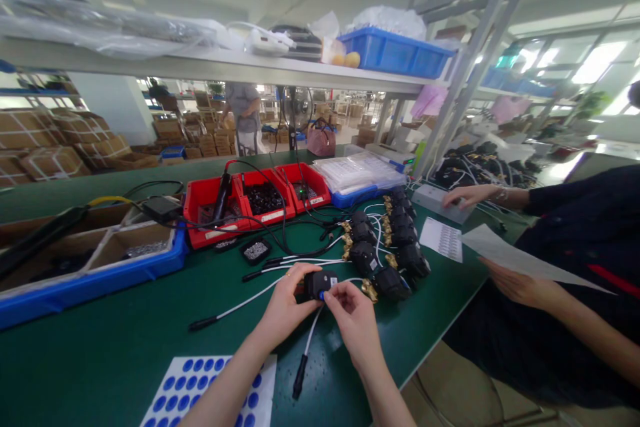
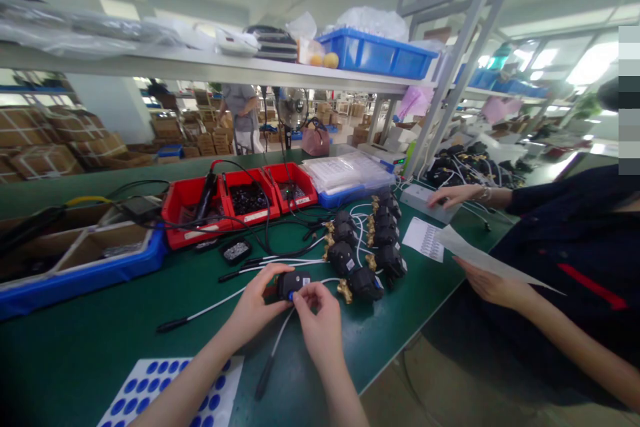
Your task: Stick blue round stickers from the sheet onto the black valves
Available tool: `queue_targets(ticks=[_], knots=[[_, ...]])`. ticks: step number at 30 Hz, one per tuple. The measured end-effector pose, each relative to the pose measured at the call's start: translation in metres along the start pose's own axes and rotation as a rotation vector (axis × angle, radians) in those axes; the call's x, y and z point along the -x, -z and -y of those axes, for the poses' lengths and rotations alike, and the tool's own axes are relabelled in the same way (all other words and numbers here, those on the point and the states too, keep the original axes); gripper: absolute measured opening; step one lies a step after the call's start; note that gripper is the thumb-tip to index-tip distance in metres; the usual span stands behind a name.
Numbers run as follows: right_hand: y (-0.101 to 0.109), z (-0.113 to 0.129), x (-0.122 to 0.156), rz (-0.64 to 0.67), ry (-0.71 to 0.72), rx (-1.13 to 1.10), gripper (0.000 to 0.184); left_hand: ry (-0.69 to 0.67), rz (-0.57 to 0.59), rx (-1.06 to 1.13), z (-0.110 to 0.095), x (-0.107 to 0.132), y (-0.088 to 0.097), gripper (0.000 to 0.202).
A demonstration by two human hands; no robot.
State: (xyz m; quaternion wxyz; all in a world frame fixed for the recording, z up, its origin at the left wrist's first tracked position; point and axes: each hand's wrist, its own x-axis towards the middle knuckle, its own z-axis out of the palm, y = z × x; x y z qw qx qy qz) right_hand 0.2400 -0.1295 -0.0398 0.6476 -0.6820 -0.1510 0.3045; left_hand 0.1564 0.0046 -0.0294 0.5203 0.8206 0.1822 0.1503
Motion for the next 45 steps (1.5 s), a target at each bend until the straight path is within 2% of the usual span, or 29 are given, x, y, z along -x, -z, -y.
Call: queue_targets(ticks=[10, 14, 18, 20, 22, 23, 25, 27, 29, 32, 35, 38, 42, 45], knots=[[-0.001, -0.001, -0.003, 0.000, -0.022, 0.027, 0.044, 0.004, 0.016, 0.004, -0.001, 0.001, 0.000, 0.047], [-0.004, 0.002, -0.003, -0.035, -0.096, -0.134, 0.047, 0.017, 0.026, 0.004, -0.003, 0.002, -0.001, 0.046], [-0.001, -0.005, -0.001, -0.019, -0.094, -0.274, 0.056, 0.018, 0.060, 0.020, -0.007, 0.005, 0.006, 0.051], [0.001, -0.008, 0.003, -0.088, -0.040, -0.196, 0.057, 0.002, 0.068, 0.016, -0.007, 0.010, 0.018, 0.053], [0.000, -0.006, 0.013, -0.180, 0.101, -0.023, 0.052, -0.003, 0.013, -0.011, -0.005, 0.017, 0.034, 0.047], [-0.002, -0.004, 0.019, -0.183, 0.198, 0.068, 0.046, 0.007, -0.037, -0.036, -0.003, 0.021, 0.043, 0.041], [-0.012, 0.004, 0.035, -0.032, 0.352, 0.218, 0.028, 0.055, -0.153, -0.094, 0.005, 0.031, 0.059, 0.031], [-0.026, 0.012, 0.050, 0.256, 0.356, 0.373, 0.011, 0.113, -0.245, -0.127, 0.014, 0.042, 0.069, 0.031], [-0.042, 0.020, 0.058, 0.516, 0.277, 0.585, 0.013, 0.156, -0.283, -0.126, 0.025, 0.052, 0.073, 0.037], [-0.062, 0.029, 0.056, 0.745, 0.282, 0.937, 0.016, 0.184, -0.277, -0.108, 0.037, 0.061, 0.069, 0.040], [-0.073, 0.036, 0.043, 0.878, 0.430, 1.166, 0.021, 0.181, -0.273, -0.101, 0.042, 0.064, 0.066, 0.040], [-0.080, 0.045, 0.033, 0.960, 0.547, 1.285, 0.020, 0.180, -0.275, -0.095, 0.043, 0.064, 0.067, 0.044], [-0.085, 0.055, 0.026, 1.063, 0.617, 1.340, 0.020, 0.190, -0.280, -0.104, 0.041, 0.063, 0.070, 0.049], [-0.086, 0.052, 0.021, 1.096, 0.659, 1.364, 0.023, 0.193, -0.281, -0.098, 0.041, 0.062, 0.072, 0.051]])
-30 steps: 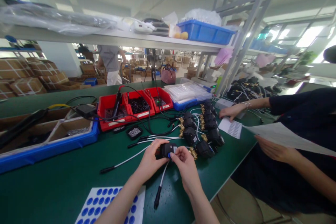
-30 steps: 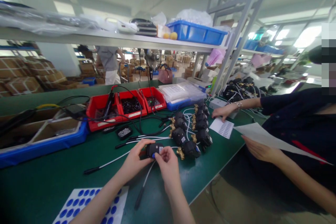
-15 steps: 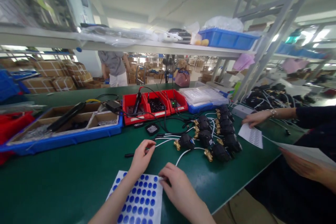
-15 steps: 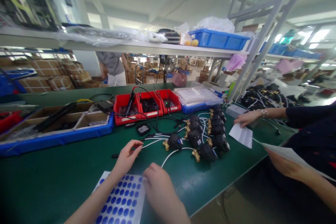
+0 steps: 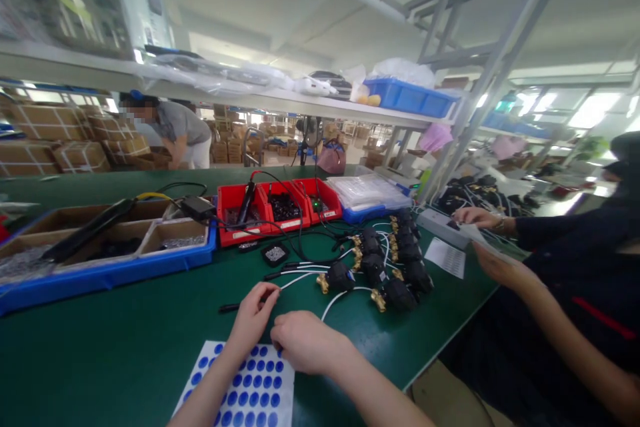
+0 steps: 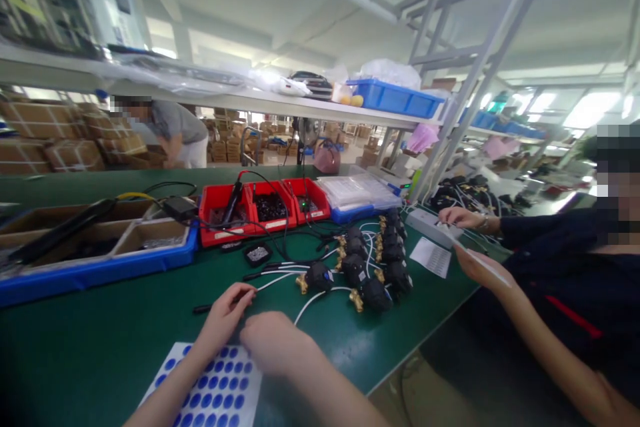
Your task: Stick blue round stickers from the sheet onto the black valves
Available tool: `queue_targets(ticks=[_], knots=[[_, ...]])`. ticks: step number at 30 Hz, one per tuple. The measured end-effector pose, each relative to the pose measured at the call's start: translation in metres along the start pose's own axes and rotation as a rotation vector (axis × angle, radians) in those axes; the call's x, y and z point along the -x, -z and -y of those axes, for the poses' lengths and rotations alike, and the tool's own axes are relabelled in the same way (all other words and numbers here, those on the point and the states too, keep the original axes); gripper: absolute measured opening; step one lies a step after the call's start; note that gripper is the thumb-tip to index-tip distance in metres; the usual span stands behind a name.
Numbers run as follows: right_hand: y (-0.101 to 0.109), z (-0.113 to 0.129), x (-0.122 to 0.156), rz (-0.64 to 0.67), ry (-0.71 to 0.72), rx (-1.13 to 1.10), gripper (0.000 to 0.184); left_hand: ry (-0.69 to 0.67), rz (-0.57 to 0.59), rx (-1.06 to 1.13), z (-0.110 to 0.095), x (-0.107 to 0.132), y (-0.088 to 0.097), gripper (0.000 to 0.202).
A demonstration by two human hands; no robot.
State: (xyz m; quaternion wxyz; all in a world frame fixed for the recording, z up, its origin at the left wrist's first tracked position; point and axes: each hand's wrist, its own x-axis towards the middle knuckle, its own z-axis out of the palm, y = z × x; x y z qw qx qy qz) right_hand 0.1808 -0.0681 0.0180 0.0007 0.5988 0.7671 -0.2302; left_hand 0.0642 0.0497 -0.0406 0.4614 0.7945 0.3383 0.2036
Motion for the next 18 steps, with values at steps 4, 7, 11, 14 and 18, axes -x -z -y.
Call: queue_targets(ticks=[4, 7, 11, 14, 18], knots=[[-0.018, -0.013, -0.007, -0.090, 0.032, -0.086, 0.016, -0.004, 0.001, -0.008, 0.001, -0.001, 0.000, 0.050], [-0.030, -0.019, -0.006, -0.171, 0.020, -0.213, 0.011, -0.001, 0.012, -0.027, 0.002, -0.001, 0.002, 0.052], [-0.031, -0.018, 0.017, -0.338, -0.095, -0.560, 0.007, -0.011, 0.004, -0.069, -0.005, -0.003, 0.002, 0.056], [-0.027, -0.033, 0.048, -0.654, -0.317, -0.926, 0.008, -0.133, -0.002, -0.113, -0.024, -0.012, -0.013, 0.046], [-0.026, -0.092, 0.093, -1.015, -0.560, -1.042, 0.022, -0.395, 0.023, -0.176, -0.066, -0.033, -0.060, 0.030]])
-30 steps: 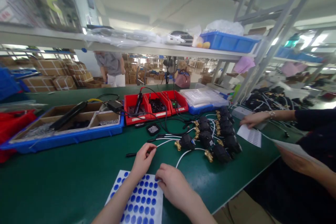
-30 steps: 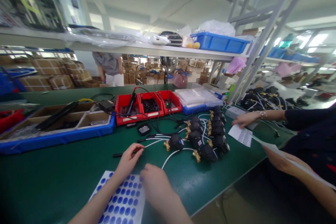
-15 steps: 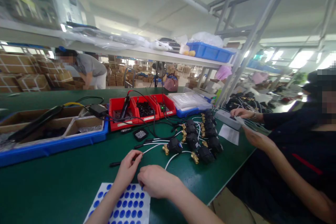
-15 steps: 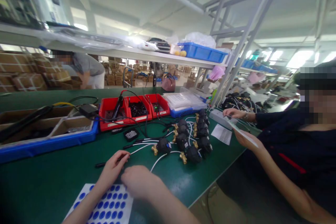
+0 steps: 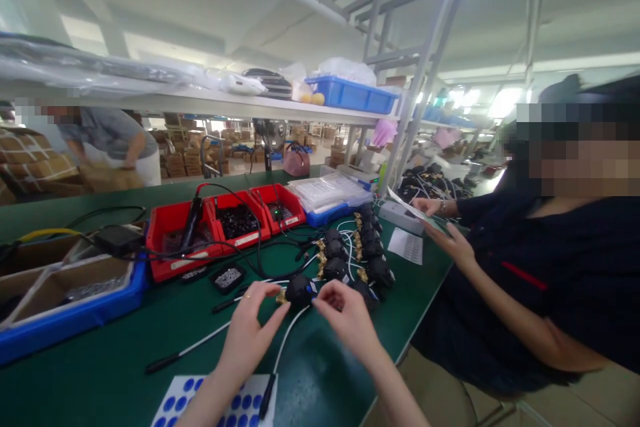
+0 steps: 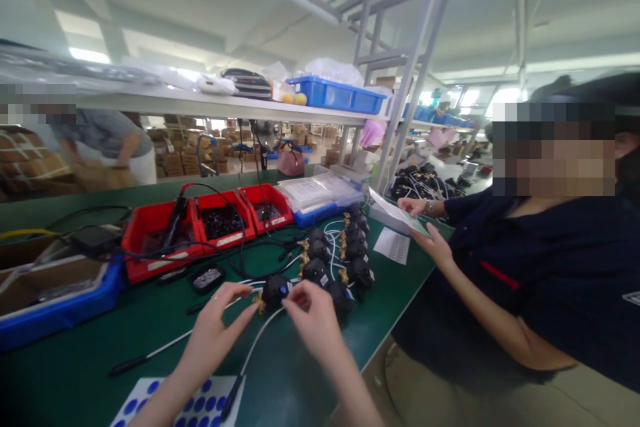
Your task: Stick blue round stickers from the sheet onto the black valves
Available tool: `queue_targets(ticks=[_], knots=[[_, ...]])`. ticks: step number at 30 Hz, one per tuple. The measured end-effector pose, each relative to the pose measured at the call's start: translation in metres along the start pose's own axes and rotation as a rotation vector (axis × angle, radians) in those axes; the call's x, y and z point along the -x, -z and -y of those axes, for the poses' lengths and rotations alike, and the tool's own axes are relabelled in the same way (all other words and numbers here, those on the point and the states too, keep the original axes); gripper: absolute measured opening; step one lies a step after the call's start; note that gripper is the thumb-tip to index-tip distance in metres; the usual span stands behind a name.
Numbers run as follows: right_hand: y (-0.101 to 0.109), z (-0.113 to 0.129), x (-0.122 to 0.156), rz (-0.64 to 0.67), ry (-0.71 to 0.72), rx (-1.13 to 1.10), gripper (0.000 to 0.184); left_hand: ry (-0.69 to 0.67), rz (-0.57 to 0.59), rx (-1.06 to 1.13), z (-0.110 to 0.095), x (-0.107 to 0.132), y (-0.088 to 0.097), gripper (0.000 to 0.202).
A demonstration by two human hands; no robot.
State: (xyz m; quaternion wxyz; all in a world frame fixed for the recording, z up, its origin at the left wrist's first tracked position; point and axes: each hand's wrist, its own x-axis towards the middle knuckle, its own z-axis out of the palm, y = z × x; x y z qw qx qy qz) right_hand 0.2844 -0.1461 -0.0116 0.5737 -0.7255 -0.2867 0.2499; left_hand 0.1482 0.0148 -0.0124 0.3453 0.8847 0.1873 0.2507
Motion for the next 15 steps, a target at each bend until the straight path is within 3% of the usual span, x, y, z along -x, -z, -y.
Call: queue_targets(ticks=[3, 6, 10, 15], knots=[[0.046, -0.022, -0.028, -0.144, -0.004, 0.064, 0.038, -0.037, 0.110, -0.087, -0.022, -0.031, -0.039, 0.029], [0.073, -0.037, -0.049, -0.145, 0.008, 0.146, 0.028, -0.013, 0.233, -0.186, -0.033, -0.059, -0.072, 0.045], [0.082, -0.046, -0.068, -0.010, -0.010, 0.146, 0.011, 0.026, 0.363, -0.331, -0.039, -0.084, -0.092, 0.056], [0.076, -0.044, -0.080, 0.072, -0.046, 0.146, 0.004, 0.049, 0.509, -0.418, -0.045, -0.098, -0.089, 0.046]])
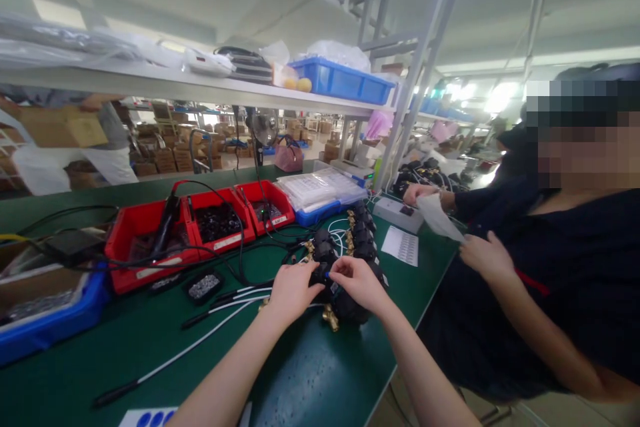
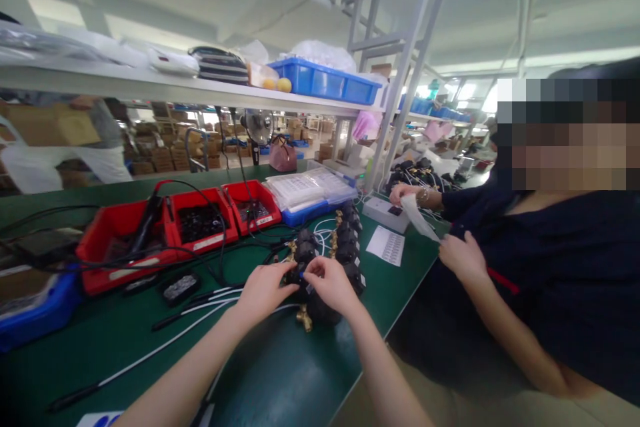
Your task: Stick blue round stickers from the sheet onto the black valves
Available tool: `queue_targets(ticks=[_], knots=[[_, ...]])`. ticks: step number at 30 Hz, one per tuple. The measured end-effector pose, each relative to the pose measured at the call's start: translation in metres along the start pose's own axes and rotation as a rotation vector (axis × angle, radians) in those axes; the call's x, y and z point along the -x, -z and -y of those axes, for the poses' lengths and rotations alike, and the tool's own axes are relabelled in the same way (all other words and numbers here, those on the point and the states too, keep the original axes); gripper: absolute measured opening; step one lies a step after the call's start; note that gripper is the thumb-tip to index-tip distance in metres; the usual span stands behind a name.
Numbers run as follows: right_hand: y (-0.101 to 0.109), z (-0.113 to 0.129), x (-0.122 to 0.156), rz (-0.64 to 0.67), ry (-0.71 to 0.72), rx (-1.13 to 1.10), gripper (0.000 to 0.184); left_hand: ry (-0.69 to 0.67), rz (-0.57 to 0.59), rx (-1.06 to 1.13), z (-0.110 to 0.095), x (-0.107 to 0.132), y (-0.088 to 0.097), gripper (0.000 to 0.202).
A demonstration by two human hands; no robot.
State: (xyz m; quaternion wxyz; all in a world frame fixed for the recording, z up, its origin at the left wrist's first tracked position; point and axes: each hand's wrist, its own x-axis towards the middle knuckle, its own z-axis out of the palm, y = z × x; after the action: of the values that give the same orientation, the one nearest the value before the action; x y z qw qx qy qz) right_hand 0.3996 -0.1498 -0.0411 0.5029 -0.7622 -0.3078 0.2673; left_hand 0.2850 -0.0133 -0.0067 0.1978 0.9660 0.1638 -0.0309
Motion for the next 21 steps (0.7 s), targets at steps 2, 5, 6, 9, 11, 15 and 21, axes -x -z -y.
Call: queue_targets(ticks=[2, 5, 6, 9, 11, 15, 21], knots=[[-0.002, 0.001, 0.000, 0.009, -0.010, 0.017, 0.003, 0.008, 0.019, -0.023, 0.000, 0.000, 0.002, 0.043], [-0.005, 0.000, 0.004, 0.010, -0.021, 0.036, 0.004, 0.024, 0.027, -0.045, 0.001, -0.001, 0.002, 0.044], [-0.005, 0.000, 0.005, 0.009, -0.022, 0.042, 0.004, 0.034, 0.030, -0.049, 0.001, -0.001, 0.001, 0.043], [-0.006, 0.002, 0.008, -0.003, -0.023, 0.067, 0.004, 0.055, 0.033, -0.047, 0.002, -0.001, 0.001, 0.043], [-0.005, 0.005, 0.009, -0.013, -0.030, 0.086, 0.004, 0.061, 0.033, -0.043, 0.001, -0.001, 0.002, 0.042], [-0.005, 0.011, 0.010, -0.023, -0.041, 0.115, 0.004, 0.071, 0.032, -0.039, 0.000, -0.001, 0.005, 0.040], [-0.007, 0.009, 0.011, -0.029, -0.054, 0.092, 0.004, 0.074, 0.036, -0.043, -0.001, -0.001, 0.005, 0.040]])
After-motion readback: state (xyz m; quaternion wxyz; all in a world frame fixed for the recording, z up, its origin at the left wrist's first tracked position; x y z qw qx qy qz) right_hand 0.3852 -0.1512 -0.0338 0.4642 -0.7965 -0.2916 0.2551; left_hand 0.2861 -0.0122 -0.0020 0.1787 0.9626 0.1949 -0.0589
